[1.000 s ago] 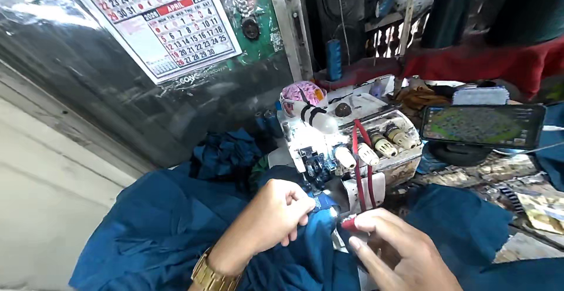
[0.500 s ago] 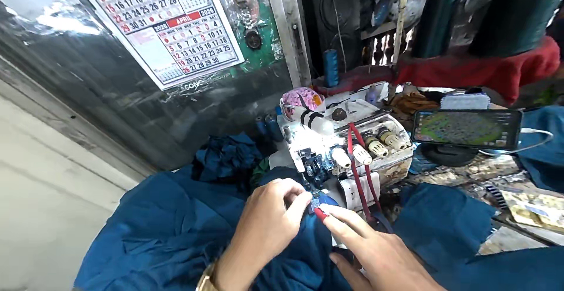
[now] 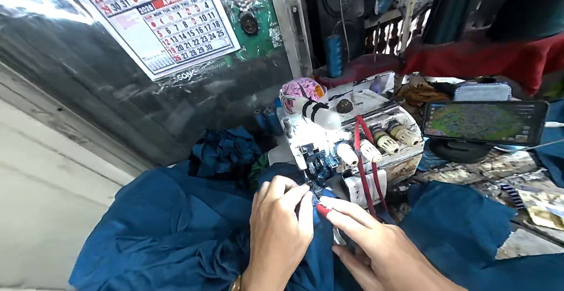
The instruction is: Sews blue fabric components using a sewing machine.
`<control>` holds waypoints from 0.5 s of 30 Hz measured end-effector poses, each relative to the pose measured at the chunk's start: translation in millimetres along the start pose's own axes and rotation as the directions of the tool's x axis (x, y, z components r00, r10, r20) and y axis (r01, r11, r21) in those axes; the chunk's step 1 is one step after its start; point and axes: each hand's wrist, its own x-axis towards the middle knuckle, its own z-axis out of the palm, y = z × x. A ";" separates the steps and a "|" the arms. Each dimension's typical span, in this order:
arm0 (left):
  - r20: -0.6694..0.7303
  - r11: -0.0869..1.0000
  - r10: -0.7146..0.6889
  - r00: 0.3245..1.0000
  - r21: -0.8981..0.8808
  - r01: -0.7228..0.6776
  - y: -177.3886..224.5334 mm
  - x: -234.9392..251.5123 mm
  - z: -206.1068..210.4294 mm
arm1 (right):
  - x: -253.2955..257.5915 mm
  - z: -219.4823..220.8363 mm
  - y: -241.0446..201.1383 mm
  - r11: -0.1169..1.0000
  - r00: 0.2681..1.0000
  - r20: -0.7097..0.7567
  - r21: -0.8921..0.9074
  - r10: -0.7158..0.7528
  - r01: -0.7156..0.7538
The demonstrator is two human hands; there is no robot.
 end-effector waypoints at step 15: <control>0.058 0.996 -0.061 0.996 -0.068 0.065 -16.8 -4.1 -8.7 | -2.4 -9.5 -19.7 0.967 0.955 0.167 0.029 0.245 -0.253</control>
